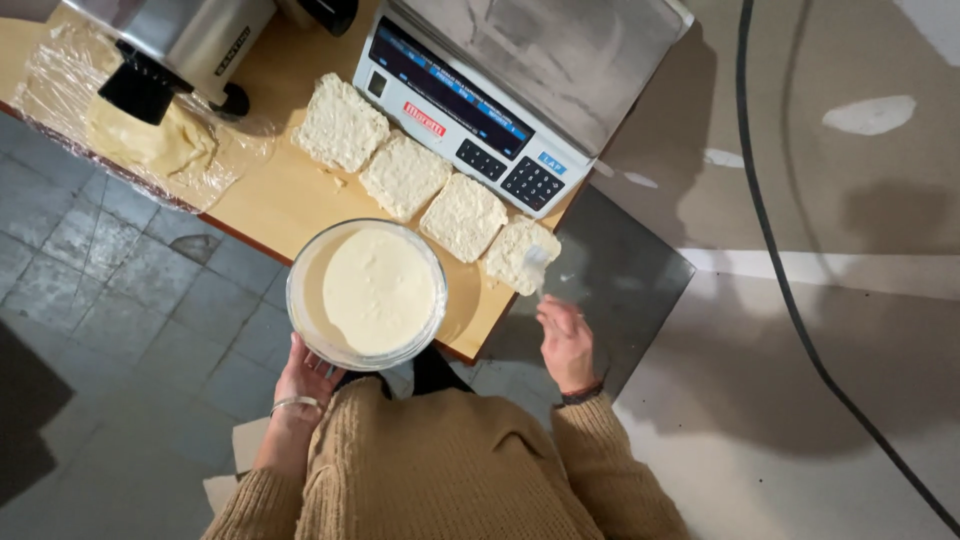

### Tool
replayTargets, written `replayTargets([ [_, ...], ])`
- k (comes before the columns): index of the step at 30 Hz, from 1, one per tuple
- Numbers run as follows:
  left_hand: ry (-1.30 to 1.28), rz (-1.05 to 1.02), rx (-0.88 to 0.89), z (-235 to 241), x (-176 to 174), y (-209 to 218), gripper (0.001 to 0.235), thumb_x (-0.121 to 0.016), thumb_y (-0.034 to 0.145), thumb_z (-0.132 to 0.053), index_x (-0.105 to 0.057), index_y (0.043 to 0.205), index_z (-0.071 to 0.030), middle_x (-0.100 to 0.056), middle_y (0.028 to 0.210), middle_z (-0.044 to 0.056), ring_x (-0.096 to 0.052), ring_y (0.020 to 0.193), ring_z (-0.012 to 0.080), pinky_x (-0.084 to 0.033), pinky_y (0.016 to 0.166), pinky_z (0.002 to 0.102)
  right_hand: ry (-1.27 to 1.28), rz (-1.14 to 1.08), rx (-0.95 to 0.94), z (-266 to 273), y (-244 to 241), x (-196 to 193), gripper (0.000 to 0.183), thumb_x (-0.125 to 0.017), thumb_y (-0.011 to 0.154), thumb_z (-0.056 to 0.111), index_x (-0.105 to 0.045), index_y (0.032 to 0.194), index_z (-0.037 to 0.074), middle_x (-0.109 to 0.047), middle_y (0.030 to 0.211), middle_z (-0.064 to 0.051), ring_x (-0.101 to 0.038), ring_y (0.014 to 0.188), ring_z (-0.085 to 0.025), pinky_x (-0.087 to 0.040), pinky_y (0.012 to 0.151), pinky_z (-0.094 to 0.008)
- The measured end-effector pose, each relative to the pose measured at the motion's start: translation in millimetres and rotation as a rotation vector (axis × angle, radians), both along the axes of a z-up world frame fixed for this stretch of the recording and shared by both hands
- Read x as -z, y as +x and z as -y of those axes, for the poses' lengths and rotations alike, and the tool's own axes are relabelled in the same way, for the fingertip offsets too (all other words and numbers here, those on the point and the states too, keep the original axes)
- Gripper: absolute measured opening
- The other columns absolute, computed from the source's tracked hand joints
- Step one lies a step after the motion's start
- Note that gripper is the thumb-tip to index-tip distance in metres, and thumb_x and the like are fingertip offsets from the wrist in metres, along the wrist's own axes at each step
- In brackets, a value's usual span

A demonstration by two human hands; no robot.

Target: The person spreads a white creamy substance onto slices of bread using a spoon. They then place slices of cheese and salami onto the bread. Finally, the person wraps the assembled sandwiches in plastic wrap using a scale.

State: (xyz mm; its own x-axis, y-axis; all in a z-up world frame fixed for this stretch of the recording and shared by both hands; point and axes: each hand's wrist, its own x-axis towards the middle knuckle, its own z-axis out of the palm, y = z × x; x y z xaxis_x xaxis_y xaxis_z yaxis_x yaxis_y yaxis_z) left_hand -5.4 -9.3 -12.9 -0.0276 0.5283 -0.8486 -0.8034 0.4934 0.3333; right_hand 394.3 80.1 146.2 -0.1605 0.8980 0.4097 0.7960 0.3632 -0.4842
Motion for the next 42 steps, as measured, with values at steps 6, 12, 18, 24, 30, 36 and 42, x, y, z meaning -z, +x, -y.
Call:
replayTargets([
  [6, -0.012, -0.001, -0.001, -1.8, 1.4, 1.6, 0.063, -0.053, 0.096, -0.061, -0.053, 0.14, -0.016, -0.058, 0.137, 0.003, -0.054, 0.126, 0.0234, -0.043, 0.108, 0.049, -0.141, -0.243, -0.019, 8.9, -9.8, 6.3, 0.022, -0.07, 0.088, -0.011, -0.064, 0.106, 0.001, -0.07, 0.109, -0.015, -0.071, 0.1, -0.027, -0.062, 0.081, -0.033],
  [12, -0.036, -0.017, 0.023, -5.2, 2.1, 3.1, 0.069, -0.052, 0.094, -0.063, -0.052, 0.144, -0.015, -0.054, 0.148, 0.001, -0.051, 0.131, 0.0241, -0.041, 0.109, 0.048, -0.09, -0.249, 0.045, 14.7, -34.5, -48.0, 0.018, -0.066, 0.092, -0.012, -0.067, 0.105, 0.0, -0.071, 0.111, -0.01, -0.074, 0.1, -0.023, -0.062, 0.081, -0.03],
  [18, -0.06, 0.001, 0.017, -10.0, -5.6, 6.8, 0.07, -0.052, 0.095, -0.062, -0.054, 0.142, -0.01, -0.058, 0.146, 0.01, -0.052, 0.132, 0.0272, -0.041, 0.109, 0.05, -0.082, -0.343, -0.519, -4.5, -116.9, -24.9, 0.028, -0.066, 0.09, -0.008, -0.065, 0.117, -0.002, -0.066, 0.122, -0.012, -0.068, 0.104, -0.026, -0.06, 0.091, -0.031],
  [24, -0.068, 0.001, -0.048, -13.4, -15.3, 7.3, 0.064, -0.058, 0.096, -0.055, -0.055, 0.139, -0.008, -0.06, 0.141, 0.016, -0.054, 0.13, 0.0304, -0.044, 0.107, 0.054, -0.094, 0.038, -0.743, 16.9, -139.7, 63.7, 0.04, -0.063, 0.09, -0.009, -0.057, 0.127, 0.003, -0.059, 0.125, -0.01, -0.068, 0.104, -0.023, -0.062, 0.093, -0.029],
  [30, -0.003, 0.024, -0.051, -7.6, -8.4, 6.2, 0.061, -0.06, 0.094, -0.055, -0.06, 0.134, -0.009, -0.065, 0.129, 0.013, -0.06, 0.117, 0.0275, -0.05, 0.1, 0.052, 0.02, -0.222, -0.671, 18.8, -142.7, 17.1, 0.023, -0.055, 0.108, 0.01, -0.055, 0.131, 0.008, -0.067, 0.12, -0.004, -0.072, 0.101, -0.022, -0.065, 0.091, -0.032],
  [36, -0.021, 0.038, -0.055, -10.1, -14.7, 5.4, 0.061, -0.062, 0.093, -0.054, -0.06, 0.133, -0.009, -0.066, 0.128, 0.013, -0.06, 0.117, 0.028, -0.05, 0.097, 0.05, -0.236, -0.217, -0.194, 9.1, -135.3, 58.6, 0.019, -0.054, 0.11, 0.014, -0.06, 0.123, 0.002, -0.077, 0.1, -0.007, -0.077, 0.093, -0.019, -0.064, 0.074, -0.029],
  [42, -0.061, 0.017, -0.027, -13.3, -21.2, 4.7, 0.062, -0.06, 0.093, -0.055, -0.058, 0.136, -0.011, -0.063, 0.131, 0.011, -0.058, 0.12, 0.027, -0.046, 0.101, 0.052, -0.372, -0.398, -0.22, 22.0, -155.9, 27.5, 0.012, -0.058, 0.105, 0.011, -0.064, 0.11, 0.002, -0.076, 0.096, -0.011, -0.079, 0.085, -0.018, -0.063, 0.068, -0.026],
])
